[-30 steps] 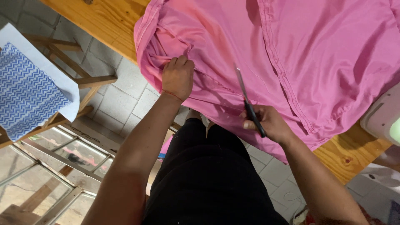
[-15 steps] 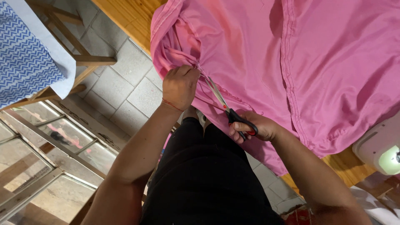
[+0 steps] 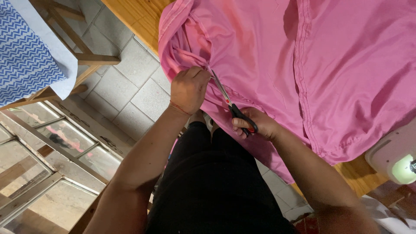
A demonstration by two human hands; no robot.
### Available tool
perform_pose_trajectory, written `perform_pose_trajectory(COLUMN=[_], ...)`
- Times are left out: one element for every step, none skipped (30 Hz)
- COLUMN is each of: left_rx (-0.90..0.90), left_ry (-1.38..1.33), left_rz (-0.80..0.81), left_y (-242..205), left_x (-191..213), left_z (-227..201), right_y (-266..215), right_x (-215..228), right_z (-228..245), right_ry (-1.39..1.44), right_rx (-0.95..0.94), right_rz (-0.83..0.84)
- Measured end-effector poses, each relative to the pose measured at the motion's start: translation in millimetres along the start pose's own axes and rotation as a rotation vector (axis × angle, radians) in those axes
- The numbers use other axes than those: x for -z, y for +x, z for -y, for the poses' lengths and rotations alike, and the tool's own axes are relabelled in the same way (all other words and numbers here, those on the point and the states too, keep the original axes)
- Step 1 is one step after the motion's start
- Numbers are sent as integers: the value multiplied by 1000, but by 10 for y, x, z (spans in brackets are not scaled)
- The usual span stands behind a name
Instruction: The person uses scissors to cut a pink fabric garment laid on a wooden table. They trim seams and edges, then fold and smooth the fabric. Finally, they cut a long strip of pink fabric into smaller pieces.
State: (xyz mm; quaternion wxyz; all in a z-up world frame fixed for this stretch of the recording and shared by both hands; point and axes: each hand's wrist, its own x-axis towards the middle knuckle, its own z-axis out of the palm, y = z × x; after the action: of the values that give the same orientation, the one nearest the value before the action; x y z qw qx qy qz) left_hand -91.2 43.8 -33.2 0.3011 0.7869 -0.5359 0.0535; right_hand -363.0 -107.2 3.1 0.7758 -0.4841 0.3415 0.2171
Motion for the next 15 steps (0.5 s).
perform_pose_trajectory(left_rx=[-2,3,8,6,3,-1,0,0,0,0,2,4,5,12,19], left_ry=[0,1,2,1,-4,-8,-7,-4,-1,-1,-13,-25,-25,-31,-35], left_rz=[0,-4,-7,-6,-8,-10,-11,0,10,10,21,31,30,27,24], left_y=[11,21,23,31,48,66,51,35,18,10,2,-6,-1,3,10], left_x=[8,16,24,48,69,92,85,78,70,62,50,39,47,56,67], left_z=[-4,-9,-18,-30,-42,-52,-42,-31,-21,-5,6,16,9,1,-4], right_y=[5,9,7,28,49,71,74,76,78,89,94,100,98,96,97], right_x=[-6,-12,-22,-24,-18,-13,-13,-14,-15,-9,1,10,12,14,16], right_z=[15,29,35,15,3,-7,-5,-4,-4,-11,-17,-23,-59,-95,-127], right_ry=[1,20,40,42,55,69,69,63,57,56,41,26,25,18,11], right_rx=[1,9,16,16,30,44,44,47,50,50,52,54,53,51,49], right_rz=[-1,-8,-16,-17,-23,-28,-28,-33,-40,-40,-31,-22,-22,-15,-7])
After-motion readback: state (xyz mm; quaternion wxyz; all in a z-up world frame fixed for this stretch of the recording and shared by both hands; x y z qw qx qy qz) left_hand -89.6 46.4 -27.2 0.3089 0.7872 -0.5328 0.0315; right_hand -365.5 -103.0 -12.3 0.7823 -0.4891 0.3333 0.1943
